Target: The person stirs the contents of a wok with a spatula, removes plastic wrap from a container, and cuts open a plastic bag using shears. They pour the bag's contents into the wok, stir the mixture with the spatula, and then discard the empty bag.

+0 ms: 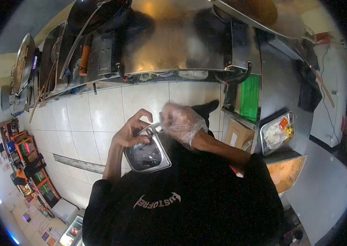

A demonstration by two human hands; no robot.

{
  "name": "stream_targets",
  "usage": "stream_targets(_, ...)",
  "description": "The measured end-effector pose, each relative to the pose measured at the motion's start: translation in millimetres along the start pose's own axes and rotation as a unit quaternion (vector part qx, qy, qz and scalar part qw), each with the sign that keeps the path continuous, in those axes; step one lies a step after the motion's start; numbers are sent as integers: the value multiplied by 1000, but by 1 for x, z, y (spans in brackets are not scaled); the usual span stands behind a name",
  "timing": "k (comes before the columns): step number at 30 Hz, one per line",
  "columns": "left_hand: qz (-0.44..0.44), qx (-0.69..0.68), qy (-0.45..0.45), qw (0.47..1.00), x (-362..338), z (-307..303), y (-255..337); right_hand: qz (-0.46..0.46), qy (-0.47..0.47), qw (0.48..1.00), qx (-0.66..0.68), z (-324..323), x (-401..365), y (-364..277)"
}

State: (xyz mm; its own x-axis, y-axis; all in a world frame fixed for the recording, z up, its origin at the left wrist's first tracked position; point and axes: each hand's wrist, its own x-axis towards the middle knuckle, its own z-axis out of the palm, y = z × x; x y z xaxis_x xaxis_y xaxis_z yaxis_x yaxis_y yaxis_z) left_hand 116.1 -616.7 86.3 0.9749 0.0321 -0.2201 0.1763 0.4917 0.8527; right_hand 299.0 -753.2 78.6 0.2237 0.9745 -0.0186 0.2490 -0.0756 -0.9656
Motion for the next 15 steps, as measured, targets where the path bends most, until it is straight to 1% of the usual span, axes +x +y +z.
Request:
stream_targets(1,15,14,-6,1000,-3,-2,3,0,0,1000,0,1,10,-11)
stream_targets(2,-17,-5,15,1000,-5,-1,5,78,23,994,-69,0,20,-23)
stream_targets(3,-20,-8,13,1000,-8,-2,4,157,46,977,-136,2,27,-29)
stream_targets(4,-25,1,23,999,-9,-5,3,95,93,980,-152,10,29,-17)
stream_targets(5,-29,10,33,999,-8,-8,1,95,97,979,-154,14,32,-5)
stream_targets(6,-14,19,36,999,-10,-10,-1,-16,90,978,-190,14,38,1)
stream_targets(7,-12,19,34,999,-11,-11,-3,-127,81,963,-222,15,41,3)
stream_targets(8,-5,16,35,999,-13,-12,-4,-73,81,982,-152,18,40,2)
stream_targets(9,0,13,36,999,-17,-13,-4,-72,81,983,-151,16,39,-4)
stream_targets(10,-2,12,37,999,-19,-13,-4,-15,9,994,-104,13,35,-9)
stream_targets(11,-15,-14,20,1000,-20,-15,-1,38,-61,996,-57,12,34,-12)
stream_targets(12,-28,-38,1,999,-20,-17,2,36,-57,996,-58,18,29,-12)
stream_targets(13,-27,-36,0,999,-22,-22,-2,103,-18,994,32,26,17,-11)
stream_targets(14,-29,0,-4,1000,-26,-29,-12,167,19,978,121,32,8,-12)
stream_targets(15,-32,36,-6,999,-26,-31,-14,164,19,979,120,33,3,-17)
